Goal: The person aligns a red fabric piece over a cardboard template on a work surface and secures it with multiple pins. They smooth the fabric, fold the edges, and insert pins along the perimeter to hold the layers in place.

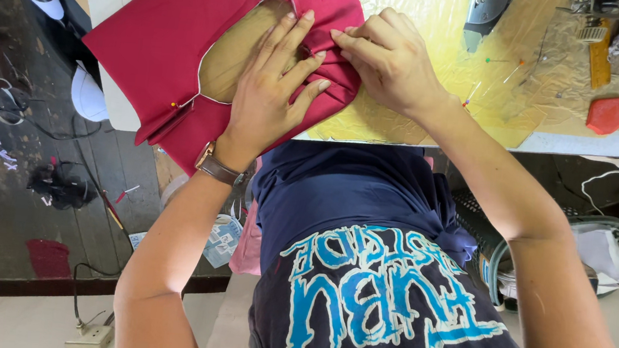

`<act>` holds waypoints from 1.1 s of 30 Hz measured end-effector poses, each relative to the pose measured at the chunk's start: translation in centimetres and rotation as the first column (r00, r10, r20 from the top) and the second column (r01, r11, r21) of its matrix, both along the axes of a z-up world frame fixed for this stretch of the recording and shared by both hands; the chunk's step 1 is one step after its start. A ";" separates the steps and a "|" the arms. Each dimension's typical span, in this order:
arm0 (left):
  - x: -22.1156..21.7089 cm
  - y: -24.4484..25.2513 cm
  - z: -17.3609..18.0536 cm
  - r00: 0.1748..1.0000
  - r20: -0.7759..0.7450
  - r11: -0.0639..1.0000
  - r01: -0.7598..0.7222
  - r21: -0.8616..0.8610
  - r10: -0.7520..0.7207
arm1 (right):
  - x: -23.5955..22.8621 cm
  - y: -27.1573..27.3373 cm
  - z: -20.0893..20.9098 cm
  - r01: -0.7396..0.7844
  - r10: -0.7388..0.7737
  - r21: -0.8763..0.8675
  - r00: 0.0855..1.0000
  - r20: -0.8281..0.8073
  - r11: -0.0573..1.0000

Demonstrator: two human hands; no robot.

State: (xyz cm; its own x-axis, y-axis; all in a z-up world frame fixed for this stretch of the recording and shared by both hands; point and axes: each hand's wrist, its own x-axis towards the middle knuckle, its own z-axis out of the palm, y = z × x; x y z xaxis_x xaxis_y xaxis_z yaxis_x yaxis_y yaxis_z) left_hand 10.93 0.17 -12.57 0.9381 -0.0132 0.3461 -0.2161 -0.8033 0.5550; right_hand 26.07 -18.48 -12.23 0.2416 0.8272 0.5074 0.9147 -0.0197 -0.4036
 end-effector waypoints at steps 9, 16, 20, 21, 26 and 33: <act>0.3 0.0 0.7 0.996 0.067 0.991 0.062 -0.116 -0.055 | 1.2 1.1 0.4 0.041 -0.052 -0.163 0.997 -0.064 0.986; 0.2 0.3 0.3 0.999 0.029 0.985 -0.035 -0.171 0.041 | 1.6 1.0 -0.7 0.017 -0.027 -0.165 0.998 -0.060 0.986; 0.5 0.5 0.2 0.999 0.024 0.986 -0.027 -0.164 0.031 | 1.6 0.8 -1.0 0.033 -0.039 -0.167 0.999 -0.035 0.985; 0.5 0.5 0.1 1.000 0.016 0.986 -0.021 -0.164 0.023 | 1.7 0.9 -0.9 0.026 -0.032 -0.185 0.999 -0.029 0.982; 0.6 0.5 -0.4 1.000 -0.007 0.983 -0.029 -0.184 0.028 | 2.0 1.4 0.3 -0.012 0.015 -0.169 1.000 0.017 0.986; 0.7 0.7 -1.0 0.998 -0.036 0.976 -0.050 -0.211 0.043 | 1.9 2.2 1.3 0.005 0.015 -0.108 0.983 0.183 0.994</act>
State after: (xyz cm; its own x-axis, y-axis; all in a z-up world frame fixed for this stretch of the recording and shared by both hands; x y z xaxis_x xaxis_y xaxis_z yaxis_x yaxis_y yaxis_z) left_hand 11.62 0.86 -13.54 0.9463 0.1015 0.3071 -0.1611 -0.6755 0.7196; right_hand 27.97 -16.29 -10.94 0.1483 0.8802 0.4508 0.9733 -0.0491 -0.2244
